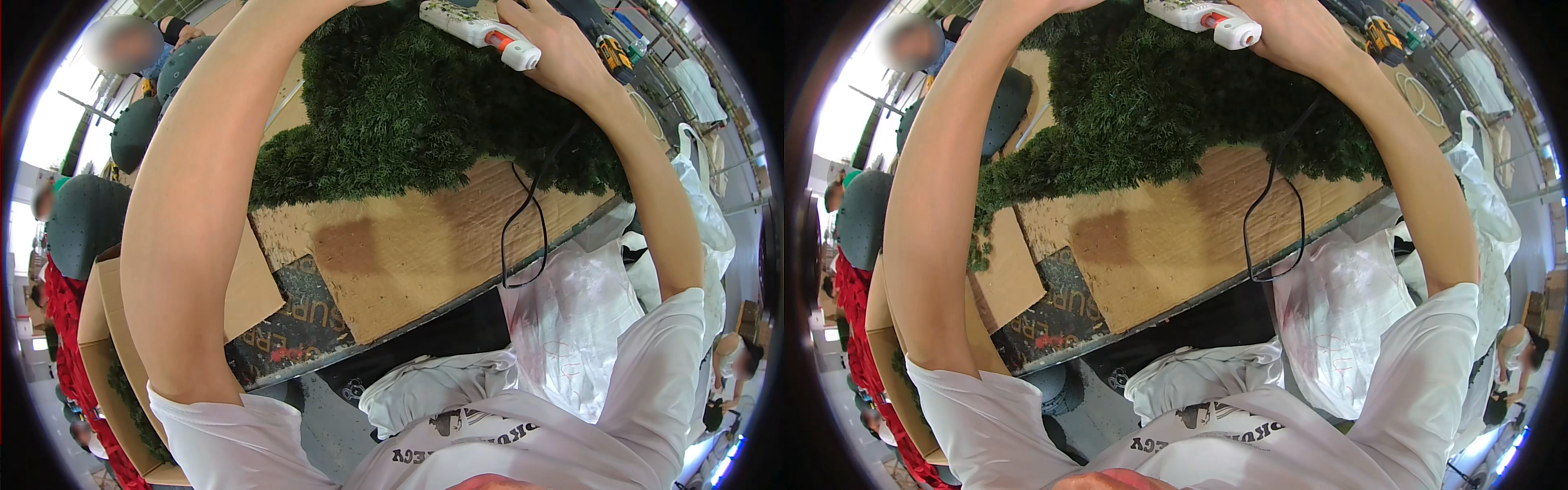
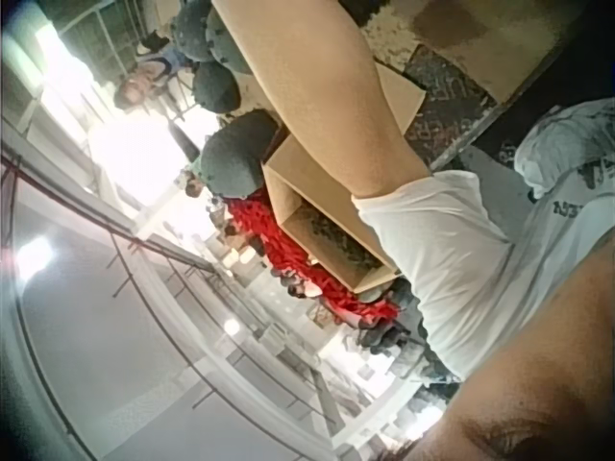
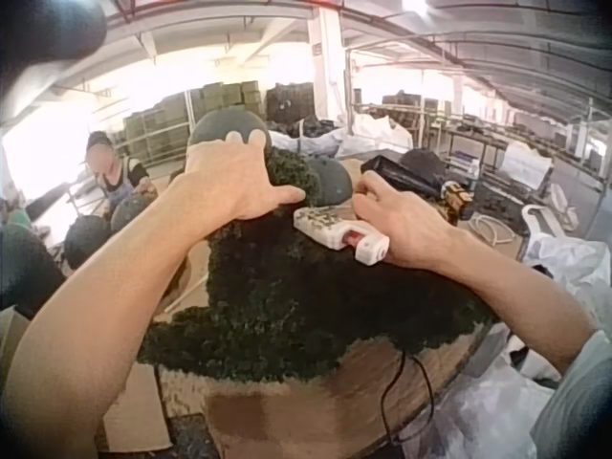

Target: Applying artificial moss to a dome-shaped object using a hot glue gun.

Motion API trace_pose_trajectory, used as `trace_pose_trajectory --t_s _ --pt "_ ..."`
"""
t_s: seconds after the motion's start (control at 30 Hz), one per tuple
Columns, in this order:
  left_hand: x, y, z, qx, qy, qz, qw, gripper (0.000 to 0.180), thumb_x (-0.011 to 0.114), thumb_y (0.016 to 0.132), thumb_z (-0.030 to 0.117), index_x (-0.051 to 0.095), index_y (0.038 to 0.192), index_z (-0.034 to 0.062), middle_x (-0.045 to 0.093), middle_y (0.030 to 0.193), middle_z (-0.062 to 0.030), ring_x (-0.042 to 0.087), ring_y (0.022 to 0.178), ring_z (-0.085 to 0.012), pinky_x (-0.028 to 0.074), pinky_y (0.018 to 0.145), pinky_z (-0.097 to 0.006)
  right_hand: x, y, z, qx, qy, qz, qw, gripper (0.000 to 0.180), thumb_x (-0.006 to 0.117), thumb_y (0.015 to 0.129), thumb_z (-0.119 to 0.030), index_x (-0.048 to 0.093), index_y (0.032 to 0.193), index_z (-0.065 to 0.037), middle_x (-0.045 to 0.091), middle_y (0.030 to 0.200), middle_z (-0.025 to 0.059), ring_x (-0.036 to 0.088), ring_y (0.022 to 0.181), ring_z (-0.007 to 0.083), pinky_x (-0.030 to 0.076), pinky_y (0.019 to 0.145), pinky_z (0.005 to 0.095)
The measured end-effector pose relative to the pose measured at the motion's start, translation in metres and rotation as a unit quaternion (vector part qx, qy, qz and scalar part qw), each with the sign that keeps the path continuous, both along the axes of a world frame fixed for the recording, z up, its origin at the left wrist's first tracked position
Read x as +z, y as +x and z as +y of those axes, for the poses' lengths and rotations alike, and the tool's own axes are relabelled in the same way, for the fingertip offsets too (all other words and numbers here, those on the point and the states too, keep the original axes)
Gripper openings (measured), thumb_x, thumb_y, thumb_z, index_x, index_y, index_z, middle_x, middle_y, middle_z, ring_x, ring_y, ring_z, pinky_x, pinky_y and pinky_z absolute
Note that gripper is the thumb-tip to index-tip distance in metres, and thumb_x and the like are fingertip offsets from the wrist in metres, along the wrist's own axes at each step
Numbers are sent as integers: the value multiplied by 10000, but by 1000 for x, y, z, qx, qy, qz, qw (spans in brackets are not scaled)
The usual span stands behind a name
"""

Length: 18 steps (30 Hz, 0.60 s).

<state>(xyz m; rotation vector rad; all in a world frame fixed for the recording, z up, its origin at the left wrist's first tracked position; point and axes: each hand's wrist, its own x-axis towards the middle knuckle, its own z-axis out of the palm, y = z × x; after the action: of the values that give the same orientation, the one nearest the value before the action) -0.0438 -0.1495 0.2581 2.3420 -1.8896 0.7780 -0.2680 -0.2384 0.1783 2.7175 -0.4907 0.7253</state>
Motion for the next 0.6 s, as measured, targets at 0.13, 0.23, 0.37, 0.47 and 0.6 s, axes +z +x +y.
trace_pose_trajectory --t_s 0.13,0.23,0.37,0.47,0.6 --pt "0 0 -1 0 0 -1 1000 1004 629 871 764 457 1489 -8 595 1412 -246 641 1240 -376 541 1010 -487 0 0 0 -5 10 0 1000 321 706 940 -272 537 1047 -21 526 1122 215 640 845 428 546 728 494" --pt "-1 0 -2 -1 -1 0 1000 1006 628 871 765 455 1490 -8 594 1413 -246 639 1242 -376 540 1013 -486 0 1 0 -8 11 2 1000 318 702 943 -274 538 1047 -23 524 1122 215 640 845 430 545 731 495" --pt "-3 1 -2 -2 -6 3 1000 1005 632 867 765 461 1486 -9 594 1412 -250 638 1244 -377 537 1016 -484 -1 1 0 -18 19 8 1000 316 699 947 -280 541 1047 -26 524 1123 216 639 848 434 543 737 498" --pt "-3 2 -2 -6 -12 0 1000 1005 635 864 765 466 1483 -8 596 1408 -252 640 1243 -377 538 1014 -484 -1 0 -1 -8 16 0 1000 317 698 949 -287 543 1045 -27 524 1124 215 637 846 436 539 739 499" --pt "-3 1 -2 -4 -9 1 1000 1006 634 863 766 465 1485 -6 598 1406 -251 642 1241 -377 542 1009 -484 -1 0 -1 -9 14 -5 1000 319 698 950 -289 543 1043 -26 524 1122 215 637 846 436 537 737 501"
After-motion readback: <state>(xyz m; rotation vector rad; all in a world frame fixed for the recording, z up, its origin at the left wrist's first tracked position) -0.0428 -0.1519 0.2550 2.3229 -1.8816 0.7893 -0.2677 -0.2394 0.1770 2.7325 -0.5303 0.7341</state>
